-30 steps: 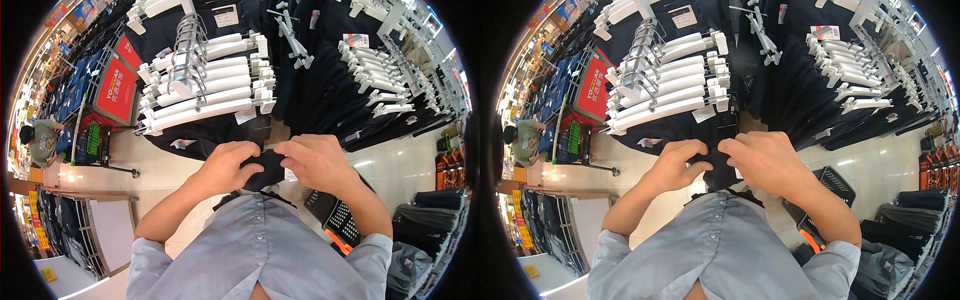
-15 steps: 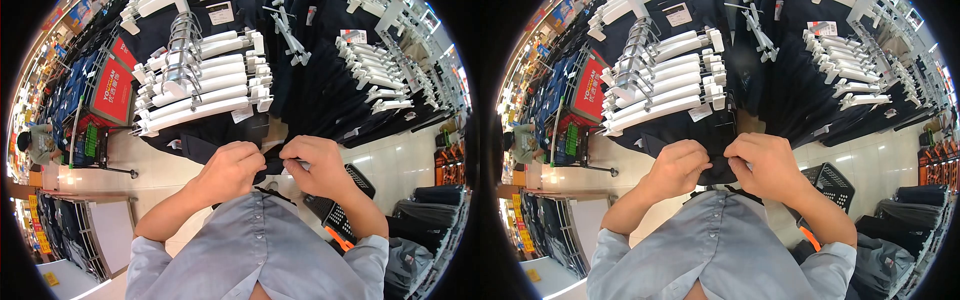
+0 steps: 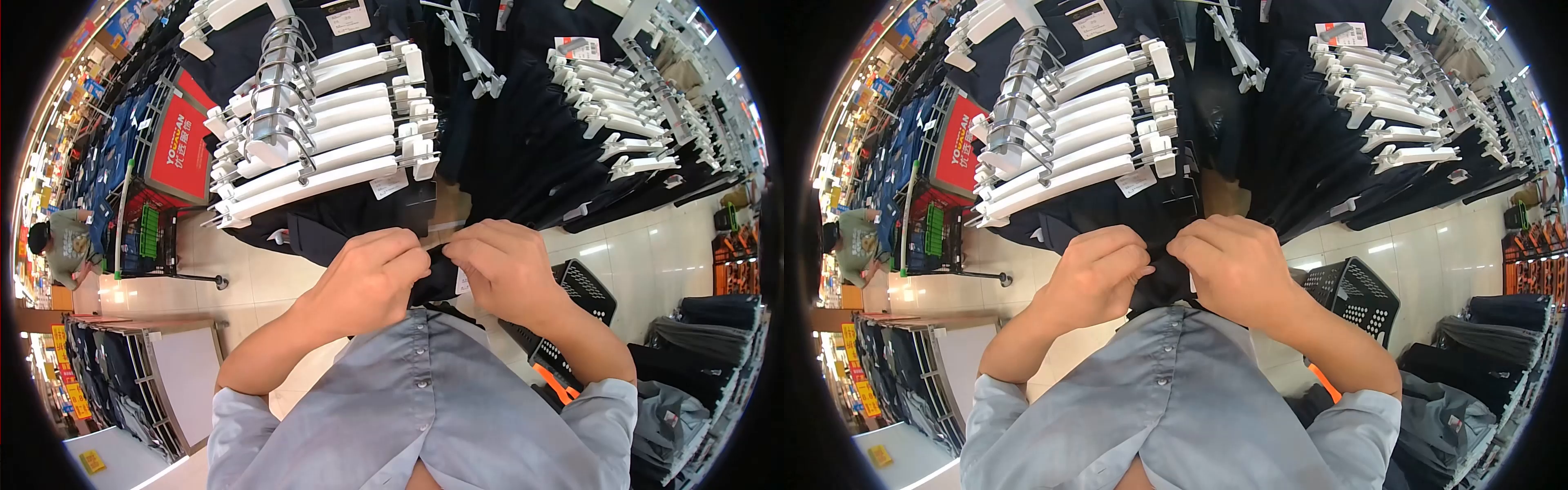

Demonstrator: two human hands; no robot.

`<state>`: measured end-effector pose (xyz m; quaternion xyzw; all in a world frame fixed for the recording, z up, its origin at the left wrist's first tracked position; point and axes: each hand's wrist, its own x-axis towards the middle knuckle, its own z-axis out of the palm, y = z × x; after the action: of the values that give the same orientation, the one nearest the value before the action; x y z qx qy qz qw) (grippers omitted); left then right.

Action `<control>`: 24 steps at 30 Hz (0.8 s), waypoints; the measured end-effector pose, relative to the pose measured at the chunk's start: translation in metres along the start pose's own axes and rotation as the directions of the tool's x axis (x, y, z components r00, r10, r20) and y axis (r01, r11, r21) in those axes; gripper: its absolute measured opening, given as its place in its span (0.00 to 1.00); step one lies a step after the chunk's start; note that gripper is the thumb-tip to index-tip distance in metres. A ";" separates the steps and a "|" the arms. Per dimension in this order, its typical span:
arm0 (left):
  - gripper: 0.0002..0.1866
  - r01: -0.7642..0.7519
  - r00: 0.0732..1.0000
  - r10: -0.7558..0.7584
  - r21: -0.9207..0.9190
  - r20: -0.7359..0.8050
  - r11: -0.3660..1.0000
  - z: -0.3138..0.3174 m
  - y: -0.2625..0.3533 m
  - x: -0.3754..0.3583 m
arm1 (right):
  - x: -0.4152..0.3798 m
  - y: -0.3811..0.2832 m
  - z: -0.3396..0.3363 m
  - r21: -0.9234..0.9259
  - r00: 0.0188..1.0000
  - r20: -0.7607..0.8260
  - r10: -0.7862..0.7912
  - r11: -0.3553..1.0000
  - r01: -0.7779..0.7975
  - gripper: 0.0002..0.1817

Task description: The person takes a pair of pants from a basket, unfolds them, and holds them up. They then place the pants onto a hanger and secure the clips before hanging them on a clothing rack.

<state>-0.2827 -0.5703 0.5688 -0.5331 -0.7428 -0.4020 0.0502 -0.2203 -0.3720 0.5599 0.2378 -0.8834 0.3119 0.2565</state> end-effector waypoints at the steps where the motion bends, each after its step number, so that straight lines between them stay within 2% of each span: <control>1: 0.11 0.029 0.999 -0.029 -0.012 0.024 1.000 -0.002 0.000 0.000 | 0.000 0.001 0.001 0.004 1.000 0.003 -0.007 1.000 0.007 0.13; 3: 0.11 0.085 0.994 -0.083 -0.033 0.072 0.996 -0.005 -0.002 0.000 | 0.000 0.003 0.003 0.012 1.000 0.007 -0.023 1.000 0.023 0.14; 6: 0.10 0.251 0.963 -0.237 -0.109 0.127 0.962 -0.006 0.001 -0.001 | -0.002 0.004 0.012 0.031 0.999 -0.026 -0.047 0.998 0.047 0.15; 9: 0.11 0.261 0.965 -0.262 -0.153 0.014 0.953 0.002 0.000 0.000 | -0.001 0.001 0.015 0.046 0.997 -0.021 -0.069 0.996 0.070 0.16; 12: 0.11 0.281 0.941 -0.261 -0.070 0.214 0.957 0.001 -0.009 -0.002 | 0.002 -0.002 0.015 0.076 0.996 0.002 -0.092 0.993 0.092 0.16; 15: 0.09 0.326 0.890 -0.297 -0.028 0.346 0.945 -0.001 -0.012 0.001 | 0.005 0.000 0.014 0.056 0.993 0.042 -0.108 0.993 0.106 0.16; 18: 0.09 0.321 0.909 -0.292 -0.050 0.298 0.946 -0.001 -0.013 0.003 | 0.008 -0.001 0.008 -0.008 0.993 0.059 -0.099 0.995 0.099 0.16; 21: 0.07 0.300 0.927 -0.286 -0.020 0.243 0.954 -0.003 -0.012 0.006 | 0.019 -0.012 -0.009 -0.097 0.982 0.162 0.092 0.992 -0.077 0.18; 24: 0.06 0.283 0.921 -0.286 0.050 0.266 0.958 -0.002 -0.009 0.009 | 0.013 -0.001 -0.006 -0.179 0.957 0.270 0.104 0.982 -0.056 0.14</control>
<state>-0.2948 -0.5659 0.5700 -0.4692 -0.8141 -0.3247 -0.1079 -0.2276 -0.3719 0.5719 0.2207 -0.9428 0.2094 0.1361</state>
